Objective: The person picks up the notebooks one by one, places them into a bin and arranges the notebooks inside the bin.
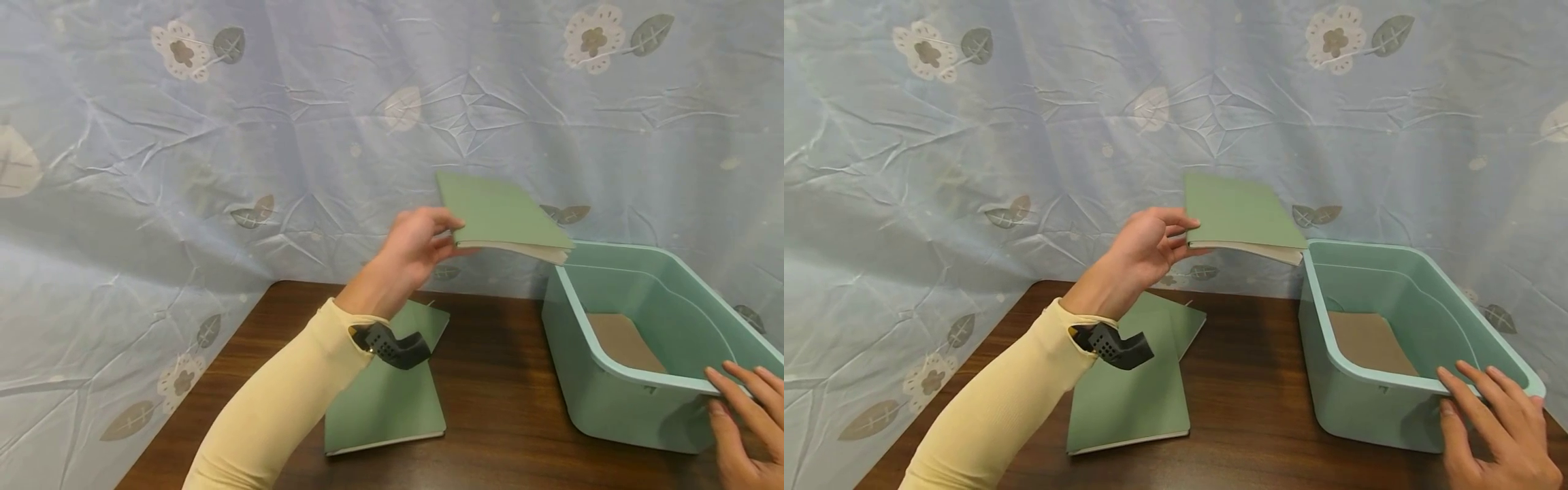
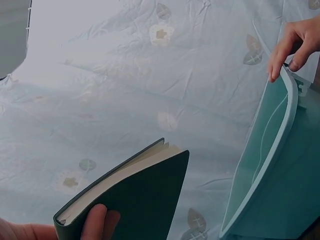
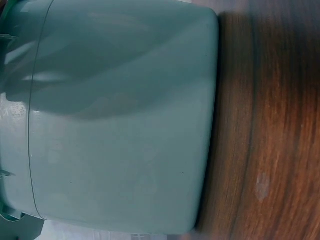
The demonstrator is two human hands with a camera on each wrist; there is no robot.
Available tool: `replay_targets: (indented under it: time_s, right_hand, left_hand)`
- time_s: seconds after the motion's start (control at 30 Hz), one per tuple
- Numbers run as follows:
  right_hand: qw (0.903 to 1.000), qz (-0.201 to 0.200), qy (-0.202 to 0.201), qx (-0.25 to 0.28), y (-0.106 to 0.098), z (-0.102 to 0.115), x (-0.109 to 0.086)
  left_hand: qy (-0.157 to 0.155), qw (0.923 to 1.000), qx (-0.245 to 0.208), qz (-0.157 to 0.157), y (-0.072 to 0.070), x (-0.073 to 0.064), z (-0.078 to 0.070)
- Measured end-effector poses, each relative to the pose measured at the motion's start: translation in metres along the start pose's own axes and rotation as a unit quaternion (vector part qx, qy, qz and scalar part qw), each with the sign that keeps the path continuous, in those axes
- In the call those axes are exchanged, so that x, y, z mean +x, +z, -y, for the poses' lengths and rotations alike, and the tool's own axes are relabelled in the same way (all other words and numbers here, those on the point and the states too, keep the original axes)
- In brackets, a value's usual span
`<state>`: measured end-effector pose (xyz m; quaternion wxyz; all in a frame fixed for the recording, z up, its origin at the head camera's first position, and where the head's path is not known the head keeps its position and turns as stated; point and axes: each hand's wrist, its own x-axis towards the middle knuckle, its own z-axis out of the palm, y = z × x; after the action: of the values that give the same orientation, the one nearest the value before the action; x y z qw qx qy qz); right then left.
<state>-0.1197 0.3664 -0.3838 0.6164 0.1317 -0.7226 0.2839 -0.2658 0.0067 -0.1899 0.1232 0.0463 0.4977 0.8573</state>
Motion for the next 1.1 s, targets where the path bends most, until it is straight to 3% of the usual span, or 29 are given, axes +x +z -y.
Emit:
replay_targets:
  time_s: [0.27,0.5,0.77,1.1]
  right_hand:
    - [0.9999,-0.012,-0.004,0.009,0.002,0.005,0.004]
    - [0.9998,0.004,-0.005,-0.016,-0.001,0.003,0.003]
    - [0.9988,0.008,0.047,-0.005,0.000,0.030,0.013]
    - [0.9996,0.017,0.019,-0.015,-0.002,0.005,0.003]
  left_hand:
    - [-0.003,1.0000,-0.003,0.002,0.008,0.002,0.011]
    - [-0.006,0.9998,-0.016,0.012,0.021,0.003,0.023]
    - [-0.018,0.9997,-0.011,0.015,0.041,0.005,0.037]
    - [-0.041,0.9987,-0.024,0.016,0.062,0.016,0.064]
